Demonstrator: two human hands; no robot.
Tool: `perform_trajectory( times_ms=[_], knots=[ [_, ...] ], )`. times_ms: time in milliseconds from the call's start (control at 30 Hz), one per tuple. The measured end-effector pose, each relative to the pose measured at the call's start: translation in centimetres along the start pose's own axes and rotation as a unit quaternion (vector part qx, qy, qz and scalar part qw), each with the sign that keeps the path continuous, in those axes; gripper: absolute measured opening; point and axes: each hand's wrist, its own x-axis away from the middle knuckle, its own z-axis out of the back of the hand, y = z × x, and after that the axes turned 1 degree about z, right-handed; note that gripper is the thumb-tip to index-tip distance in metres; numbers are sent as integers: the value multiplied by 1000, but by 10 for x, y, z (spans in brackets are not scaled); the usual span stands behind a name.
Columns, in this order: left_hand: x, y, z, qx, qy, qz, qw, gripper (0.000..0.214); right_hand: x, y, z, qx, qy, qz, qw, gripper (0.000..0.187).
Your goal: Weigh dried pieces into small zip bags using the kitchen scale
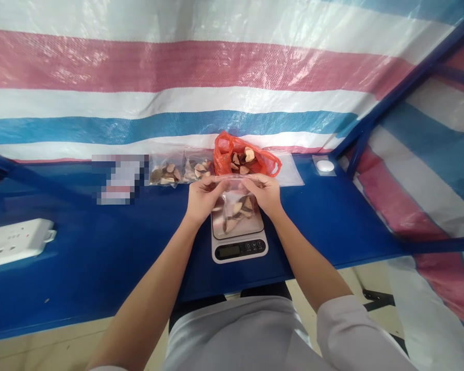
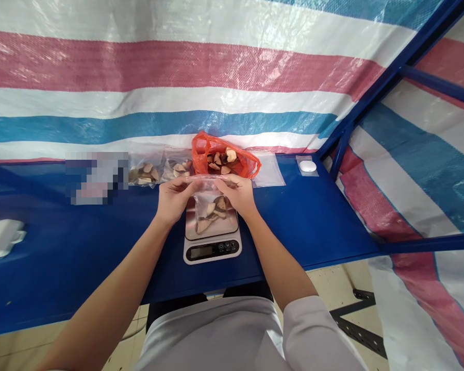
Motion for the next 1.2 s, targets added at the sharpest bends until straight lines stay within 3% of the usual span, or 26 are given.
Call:
perform_trajectory(
  times_ms=[300, 600, 867, 1067, 1200],
  knots=[
    [-2, -3, 0, 26, 3, -2, 1000, 32, 0, -1, -3, -7, -24, 4, 1000, 30],
    [-4, -1, 8, 14, -34, 1, 999, 36, -4, -3, 7, -34, -52, -29, 998, 35],
    [-7, -2, 11, 93, -11, 44, 995, 31, -12, -4, 15, -12, -12, -28, 999, 40],
    [-9, 9, 21, 92, 25, 64, 993, 30, -10, -18, 2, -33, -123, -59, 990, 39],
    [-8, 21, 34, 122, 49, 92, 987, 31, -19, -27, -15, -24, -160, -60, 985, 33]
  ],
)
